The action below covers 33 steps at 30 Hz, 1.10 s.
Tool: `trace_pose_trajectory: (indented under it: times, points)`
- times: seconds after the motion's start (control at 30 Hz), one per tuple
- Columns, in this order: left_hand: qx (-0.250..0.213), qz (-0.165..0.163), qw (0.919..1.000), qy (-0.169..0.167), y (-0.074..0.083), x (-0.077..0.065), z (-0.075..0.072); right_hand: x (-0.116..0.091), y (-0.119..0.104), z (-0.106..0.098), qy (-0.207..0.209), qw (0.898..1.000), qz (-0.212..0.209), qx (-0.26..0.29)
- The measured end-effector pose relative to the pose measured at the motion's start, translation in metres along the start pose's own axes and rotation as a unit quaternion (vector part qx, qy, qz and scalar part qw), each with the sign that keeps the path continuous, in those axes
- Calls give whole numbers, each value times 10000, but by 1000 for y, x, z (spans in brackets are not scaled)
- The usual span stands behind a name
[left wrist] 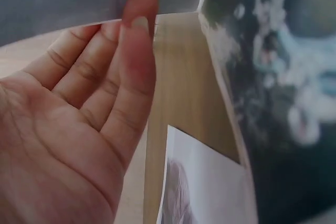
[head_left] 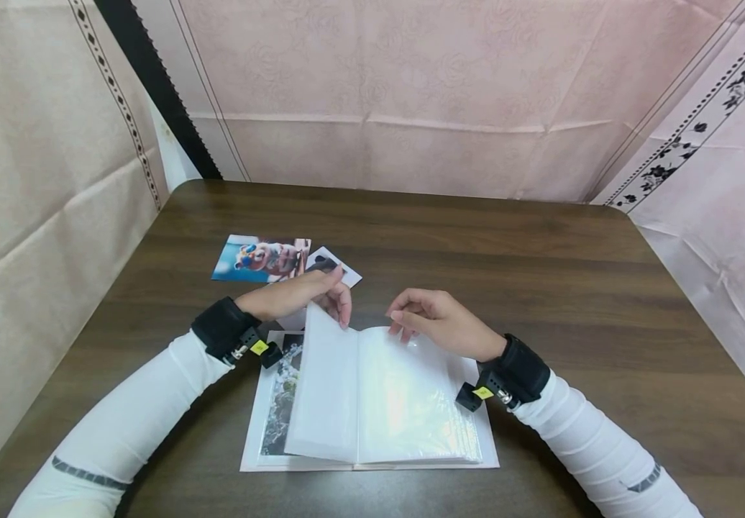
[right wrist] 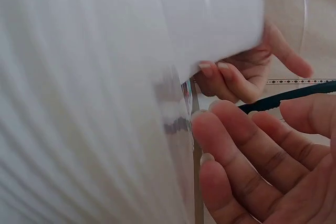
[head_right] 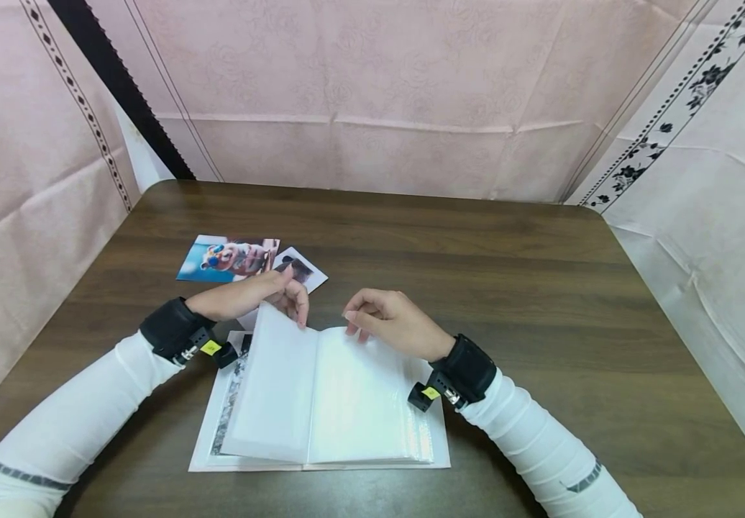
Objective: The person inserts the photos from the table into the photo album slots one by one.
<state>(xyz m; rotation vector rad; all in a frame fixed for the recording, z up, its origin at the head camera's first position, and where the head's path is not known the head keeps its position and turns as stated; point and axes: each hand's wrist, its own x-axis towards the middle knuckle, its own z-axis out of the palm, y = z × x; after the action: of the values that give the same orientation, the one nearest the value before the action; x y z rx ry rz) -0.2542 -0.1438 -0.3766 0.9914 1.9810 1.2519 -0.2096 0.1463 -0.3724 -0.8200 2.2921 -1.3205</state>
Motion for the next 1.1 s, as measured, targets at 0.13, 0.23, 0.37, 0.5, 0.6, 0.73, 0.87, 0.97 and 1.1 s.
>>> trace_pose_trajectory:
  times: [0.13,0.23,0.37,0.5,0.6,0.73,0.87,0.97,1.1]
  points:
    - [-5,60,9999,-106,-1,-6,-3,1,1,0,-29,10000,-6,-61]
    - [72,62,9999,-107,-2,-8,-4,1,1,0,-40,10000,-18,-69]
    - [202,-72,9997,-68,-2,-9,-4,1,1,0,-59,9999,-52,-87]
    - [431,-253,9988,-4,0,-12,-3,1,2,-1,-86,9999,-98,-108]
    - [660,-360,9972,27,2,-14,-2,1,1,-1,-111,9998,-111,-119]
    - [1077,-431,9932,-28,4,-15,-1,1,1,-1,-143,9997,-98,-158]
    - [1442,-440,9885,-114,3,-15,-2,2,2,0,-166,9996,-70,-202]
    - [1633,-536,9851,-43,1,-15,-4,1,2,-1,-176,9996,-95,-216]
    - [1865,-666,9791,467,-3,-17,-10,0,2,-1,-174,9994,-139,-252]
